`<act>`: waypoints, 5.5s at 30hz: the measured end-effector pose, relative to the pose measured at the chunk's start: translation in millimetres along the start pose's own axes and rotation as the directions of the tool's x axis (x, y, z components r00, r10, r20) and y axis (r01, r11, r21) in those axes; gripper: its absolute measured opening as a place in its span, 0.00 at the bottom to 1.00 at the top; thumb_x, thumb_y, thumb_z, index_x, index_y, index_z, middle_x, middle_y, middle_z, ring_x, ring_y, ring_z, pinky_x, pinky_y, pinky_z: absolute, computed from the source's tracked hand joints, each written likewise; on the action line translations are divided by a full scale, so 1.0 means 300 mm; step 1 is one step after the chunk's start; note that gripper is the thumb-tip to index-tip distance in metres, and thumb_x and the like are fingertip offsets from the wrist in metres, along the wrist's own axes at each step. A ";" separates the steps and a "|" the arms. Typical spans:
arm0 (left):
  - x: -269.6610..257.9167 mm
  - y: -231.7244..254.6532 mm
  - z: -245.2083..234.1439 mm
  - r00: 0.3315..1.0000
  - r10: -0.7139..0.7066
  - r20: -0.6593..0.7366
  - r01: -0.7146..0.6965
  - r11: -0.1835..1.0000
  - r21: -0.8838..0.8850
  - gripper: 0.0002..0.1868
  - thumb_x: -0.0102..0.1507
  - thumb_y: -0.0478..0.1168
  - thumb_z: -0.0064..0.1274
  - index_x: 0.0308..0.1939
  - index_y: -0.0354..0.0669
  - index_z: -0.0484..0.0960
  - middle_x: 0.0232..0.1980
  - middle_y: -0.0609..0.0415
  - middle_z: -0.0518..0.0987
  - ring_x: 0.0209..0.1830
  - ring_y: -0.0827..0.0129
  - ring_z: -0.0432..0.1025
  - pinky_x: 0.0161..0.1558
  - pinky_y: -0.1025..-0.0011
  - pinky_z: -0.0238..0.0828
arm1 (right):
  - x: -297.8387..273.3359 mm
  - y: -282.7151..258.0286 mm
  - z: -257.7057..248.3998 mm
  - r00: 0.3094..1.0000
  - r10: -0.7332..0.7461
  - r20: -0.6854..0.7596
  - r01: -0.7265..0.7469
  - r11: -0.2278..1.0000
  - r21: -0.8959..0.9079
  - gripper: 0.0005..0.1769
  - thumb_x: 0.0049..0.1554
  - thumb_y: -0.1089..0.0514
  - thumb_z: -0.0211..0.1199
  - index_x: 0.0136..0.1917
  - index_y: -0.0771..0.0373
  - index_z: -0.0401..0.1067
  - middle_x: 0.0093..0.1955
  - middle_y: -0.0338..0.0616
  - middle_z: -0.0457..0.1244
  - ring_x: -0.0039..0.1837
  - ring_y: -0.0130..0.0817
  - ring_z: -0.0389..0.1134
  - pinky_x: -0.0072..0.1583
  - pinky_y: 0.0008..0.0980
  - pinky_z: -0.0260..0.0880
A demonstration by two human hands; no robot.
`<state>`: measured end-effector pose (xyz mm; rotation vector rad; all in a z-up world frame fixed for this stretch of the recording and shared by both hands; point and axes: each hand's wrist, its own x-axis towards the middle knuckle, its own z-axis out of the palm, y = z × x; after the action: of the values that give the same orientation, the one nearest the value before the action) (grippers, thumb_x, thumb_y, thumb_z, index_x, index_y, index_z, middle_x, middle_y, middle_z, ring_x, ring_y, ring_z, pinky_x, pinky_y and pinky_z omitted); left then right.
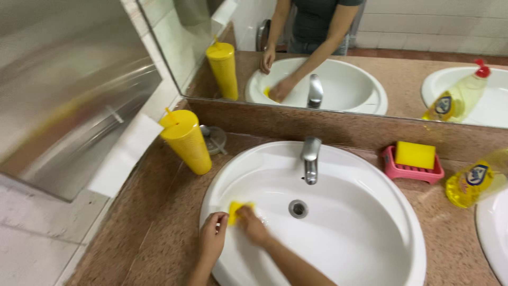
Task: The person cleans two bathroom sinks using a yellow sponge and liquid soap. They apply soap to the sponge, scrub the basin and faucet of the first sink, rinse, and repeat the process on the second sink.
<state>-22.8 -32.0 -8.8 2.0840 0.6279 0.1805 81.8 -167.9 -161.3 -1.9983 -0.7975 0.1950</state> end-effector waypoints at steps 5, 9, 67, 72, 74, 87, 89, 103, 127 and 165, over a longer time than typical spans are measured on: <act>-0.001 -0.075 -0.083 0.992 -0.102 -0.079 0.087 0.981 -0.175 0.20 0.69 0.51 0.43 0.52 0.44 0.84 0.50 0.52 0.87 0.48 0.66 0.81 0.50 0.68 0.76 | -0.204 -0.295 -0.003 0.942 0.201 0.270 -0.249 0.955 0.158 0.20 0.62 0.48 0.58 0.63 0.58 0.66 0.69 0.48 0.59 0.69 0.47 0.64 0.68 0.40 0.64; 0.015 -0.104 -0.091 0.990 -0.092 -0.104 0.054 0.947 -0.316 0.21 0.70 0.51 0.41 0.56 0.42 0.81 0.53 0.53 0.85 0.55 0.66 0.79 0.55 0.68 0.75 | 0.011 -0.363 -0.004 0.996 -0.083 0.021 0.084 0.993 -0.083 0.24 0.60 0.51 0.64 0.65 0.62 0.66 0.70 0.55 0.56 0.71 0.51 0.59 0.70 0.44 0.60; 0.221 0.601 0.539 0.955 0.220 0.199 -0.094 0.860 -0.502 0.18 0.71 0.51 0.44 0.53 0.40 0.77 0.40 0.55 0.83 0.36 0.72 0.73 0.42 0.73 0.71 | -0.110 0.290 -1.147 0.840 0.014 -0.542 -0.396 0.700 -0.594 0.19 0.51 0.51 0.69 0.57 0.52 0.76 0.61 0.46 0.64 0.65 0.47 0.65 0.63 0.47 0.67; 0.095 0.456 0.454 0.949 0.098 0.298 0.034 0.913 -0.406 0.19 0.70 0.51 0.43 0.51 0.40 0.78 0.42 0.55 0.83 0.40 0.72 0.74 0.41 0.70 0.70 | -0.680 0.044 -1.323 0.899 0.274 -0.341 -0.426 0.368 -0.827 0.24 0.51 0.44 0.67 0.62 0.43 0.71 0.65 0.39 0.61 0.71 0.46 0.57 0.67 0.65 0.49; 0.067 0.414 0.439 0.943 0.117 0.311 0.014 0.921 -0.390 0.19 0.70 0.51 0.43 0.51 0.41 0.79 0.42 0.55 0.83 0.40 0.71 0.74 0.43 0.71 0.70 | -0.791 -0.088 -1.317 0.892 0.367 -0.265 -0.393 0.339 -0.855 0.26 0.51 0.45 0.65 0.64 0.42 0.71 0.68 0.42 0.59 0.71 0.46 0.56 0.69 0.47 0.57; -0.034 0.164 0.158 0.952 0.168 0.255 -0.117 0.972 -0.203 0.18 0.69 0.50 0.48 0.49 0.39 0.81 0.41 0.53 0.85 0.42 0.70 0.78 0.47 0.70 0.73 | -0.833 -0.348 -1.070 0.662 0.745 0.079 -0.228 0.301 -0.926 0.28 0.62 0.34 0.59 0.65 0.53 0.68 0.67 0.50 0.59 0.71 0.50 0.56 0.69 0.60 0.56; -0.049 0.116 0.110 0.959 0.175 0.222 -0.143 0.978 -0.152 0.18 0.69 0.50 0.48 0.49 0.39 0.81 0.41 0.53 0.86 0.43 0.70 0.78 0.47 0.69 0.73 | -0.798 -0.301 -1.031 0.578 0.810 0.097 -0.232 0.277 -0.932 0.30 0.62 0.34 0.60 0.67 0.54 0.67 0.68 0.52 0.58 0.71 0.52 0.56 0.69 0.63 0.56; -0.045 -0.046 -0.008 0.983 0.122 0.137 -0.105 0.986 -0.127 0.15 0.68 0.47 0.48 0.49 0.41 0.82 0.45 0.53 0.86 0.44 0.67 0.79 0.46 0.67 0.75 | -0.443 -0.279 -0.134 0.880 0.323 0.348 -0.310 0.946 -0.094 0.23 0.68 0.46 0.47 0.65 0.65 0.67 0.65 0.55 0.62 0.68 0.49 0.61 0.69 0.46 0.57; 0.096 -0.122 0.038 0.984 0.177 -0.016 -0.172 0.924 -0.342 0.13 0.66 0.45 0.53 0.46 0.39 0.83 0.40 0.54 0.87 0.40 0.72 0.81 0.43 0.73 0.77 | -0.192 -0.231 0.001 0.892 0.321 0.318 -0.369 0.924 0.105 0.17 0.56 0.58 0.66 0.56 0.60 0.65 0.46 0.48 0.66 0.48 0.35 0.67 0.51 0.31 0.68; 0.399 0.648 0.563 0.947 0.210 0.241 -0.057 0.853 -0.518 0.12 0.66 0.44 0.54 0.48 0.39 0.80 0.38 0.54 0.82 0.34 0.73 0.74 0.39 0.72 0.74 | 0.078 -0.134 -0.914 0.939 0.019 -0.344 -0.204 0.836 -0.510 0.22 0.47 0.49 0.70 0.55 0.55 0.79 0.65 0.52 0.62 0.65 0.55 0.61 0.66 0.47 0.63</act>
<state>211.7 -184.1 41.7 1.5956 0.2161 0.1009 201.3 -336.5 24.8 -2.5250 -0.5508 -0.3310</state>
